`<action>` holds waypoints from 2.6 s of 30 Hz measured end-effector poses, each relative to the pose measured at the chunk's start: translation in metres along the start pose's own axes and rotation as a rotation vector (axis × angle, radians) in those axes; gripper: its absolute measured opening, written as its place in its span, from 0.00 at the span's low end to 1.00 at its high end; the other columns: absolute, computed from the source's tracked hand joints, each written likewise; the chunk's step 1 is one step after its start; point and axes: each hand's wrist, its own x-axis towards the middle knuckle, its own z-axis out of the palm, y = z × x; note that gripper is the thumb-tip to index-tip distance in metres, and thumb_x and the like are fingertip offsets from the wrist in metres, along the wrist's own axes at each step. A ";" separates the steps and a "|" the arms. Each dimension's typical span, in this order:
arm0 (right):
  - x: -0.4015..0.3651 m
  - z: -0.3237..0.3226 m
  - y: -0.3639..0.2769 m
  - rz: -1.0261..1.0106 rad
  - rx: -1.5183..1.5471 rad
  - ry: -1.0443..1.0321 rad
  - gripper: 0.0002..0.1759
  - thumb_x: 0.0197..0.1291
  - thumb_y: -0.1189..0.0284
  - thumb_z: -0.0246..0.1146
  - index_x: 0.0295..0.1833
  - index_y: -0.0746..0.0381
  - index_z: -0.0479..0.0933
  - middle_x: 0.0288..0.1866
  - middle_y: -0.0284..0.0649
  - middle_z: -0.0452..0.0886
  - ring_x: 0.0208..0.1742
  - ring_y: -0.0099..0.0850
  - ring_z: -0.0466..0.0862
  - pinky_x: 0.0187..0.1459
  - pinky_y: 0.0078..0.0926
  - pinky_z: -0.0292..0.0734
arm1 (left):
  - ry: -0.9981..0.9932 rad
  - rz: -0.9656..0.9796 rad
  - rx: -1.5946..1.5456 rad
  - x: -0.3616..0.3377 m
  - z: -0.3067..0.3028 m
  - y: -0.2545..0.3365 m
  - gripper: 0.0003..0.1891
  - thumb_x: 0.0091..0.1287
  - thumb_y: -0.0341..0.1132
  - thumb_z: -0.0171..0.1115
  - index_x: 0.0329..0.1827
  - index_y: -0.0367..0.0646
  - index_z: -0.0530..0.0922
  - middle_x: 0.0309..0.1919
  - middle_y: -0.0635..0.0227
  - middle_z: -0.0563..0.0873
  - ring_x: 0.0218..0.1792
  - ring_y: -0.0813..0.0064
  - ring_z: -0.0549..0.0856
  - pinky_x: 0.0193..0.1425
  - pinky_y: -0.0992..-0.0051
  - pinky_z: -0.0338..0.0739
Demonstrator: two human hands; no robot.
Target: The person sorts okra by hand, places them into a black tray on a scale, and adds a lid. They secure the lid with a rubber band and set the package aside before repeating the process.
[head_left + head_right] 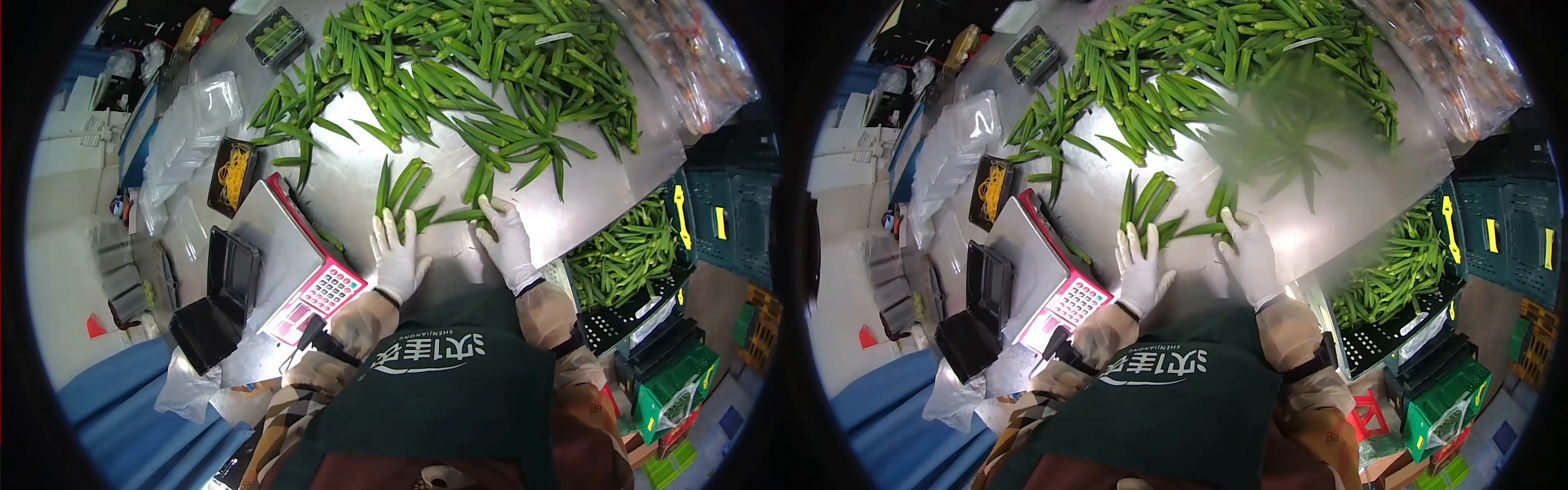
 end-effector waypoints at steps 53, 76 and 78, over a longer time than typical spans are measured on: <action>0.106 -0.016 0.037 0.223 0.653 0.290 0.10 0.62 0.83 0.59 0.49 0.65 0.74 0.42 0.37 0.83 0.41 0.23 0.82 0.43 0.20 0.76 | -0.004 -0.100 -0.600 0.046 -0.036 0.009 0.31 0.50 0.38 0.71 0.58 0.39 0.71 0.42 0.43 0.85 0.46 0.46 0.84 0.51 0.57 0.79; 0.035 -0.162 0.088 0.341 1.306 0.207 0.28 0.66 0.67 0.64 0.67 0.66 0.68 0.37 0.33 0.77 0.38 0.24 0.78 0.40 0.22 0.77 | -0.734 -0.076 -1.846 0.022 -0.042 -0.006 0.34 0.56 0.28 0.68 0.68 0.38 0.68 0.58 0.55 0.81 0.58 0.61 0.82 0.65 0.63 0.75; 0.034 -0.159 0.089 0.484 1.308 0.256 0.27 0.67 0.67 0.64 0.67 0.65 0.68 0.37 0.33 0.76 0.38 0.24 0.78 0.43 0.26 0.79 | -0.747 -0.093 -1.963 0.015 -0.050 -0.002 0.38 0.57 0.27 0.65 0.73 0.40 0.62 0.65 0.51 0.76 0.63 0.53 0.79 0.68 0.58 0.74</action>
